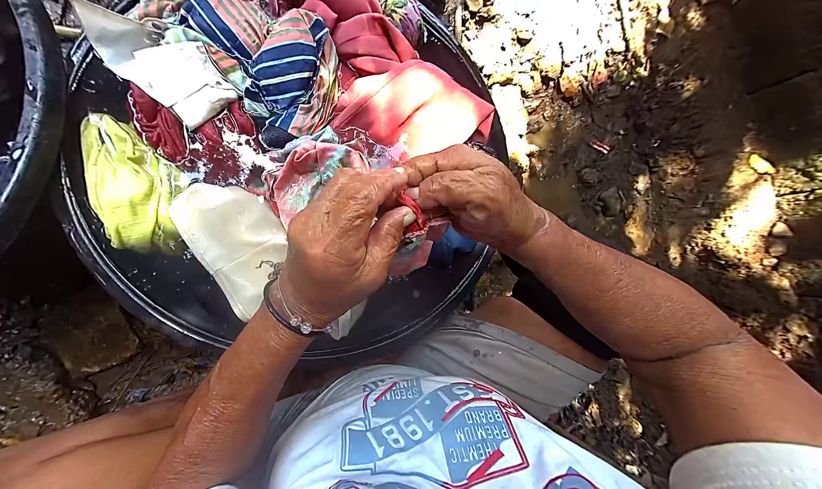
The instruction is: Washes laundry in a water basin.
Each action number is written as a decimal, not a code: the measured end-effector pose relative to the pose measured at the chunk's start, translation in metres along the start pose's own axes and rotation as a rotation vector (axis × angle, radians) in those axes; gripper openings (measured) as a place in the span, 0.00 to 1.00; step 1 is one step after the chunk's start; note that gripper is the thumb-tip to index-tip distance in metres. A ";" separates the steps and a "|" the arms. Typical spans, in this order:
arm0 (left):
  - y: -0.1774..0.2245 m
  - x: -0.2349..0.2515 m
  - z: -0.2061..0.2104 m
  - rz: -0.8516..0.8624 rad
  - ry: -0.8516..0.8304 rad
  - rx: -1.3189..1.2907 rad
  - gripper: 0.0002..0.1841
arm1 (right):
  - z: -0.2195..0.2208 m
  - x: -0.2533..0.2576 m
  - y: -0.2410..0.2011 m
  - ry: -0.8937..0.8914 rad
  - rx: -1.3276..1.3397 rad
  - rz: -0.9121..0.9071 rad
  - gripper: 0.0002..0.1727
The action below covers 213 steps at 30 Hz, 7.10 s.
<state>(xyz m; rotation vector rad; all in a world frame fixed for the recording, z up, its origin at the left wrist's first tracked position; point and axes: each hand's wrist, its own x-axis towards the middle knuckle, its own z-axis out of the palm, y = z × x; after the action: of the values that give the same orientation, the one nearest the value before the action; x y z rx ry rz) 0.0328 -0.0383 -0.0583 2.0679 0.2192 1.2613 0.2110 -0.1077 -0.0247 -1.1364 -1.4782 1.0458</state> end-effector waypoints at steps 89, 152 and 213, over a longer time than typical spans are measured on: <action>0.010 0.029 -0.044 -0.673 -0.188 -0.580 0.11 | -0.007 0.011 -0.013 0.046 -0.681 -0.431 0.23; 0.003 0.019 -0.031 -0.123 -0.212 -0.203 0.13 | 0.019 -0.016 -0.010 0.083 -0.240 -0.147 0.09; 0.025 0.052 -0.070 0.009 -0.228 -0.029 0.12 | -0.005 -0.006 -0.036 0.248 -0.245 -0.632 0.08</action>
<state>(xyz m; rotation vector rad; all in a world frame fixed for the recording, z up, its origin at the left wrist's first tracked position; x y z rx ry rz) -0.0047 0.0006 0.0147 2.1681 0.0875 1.0172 0.2106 -0.1208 0.0101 -0.8302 -1.6318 0.2859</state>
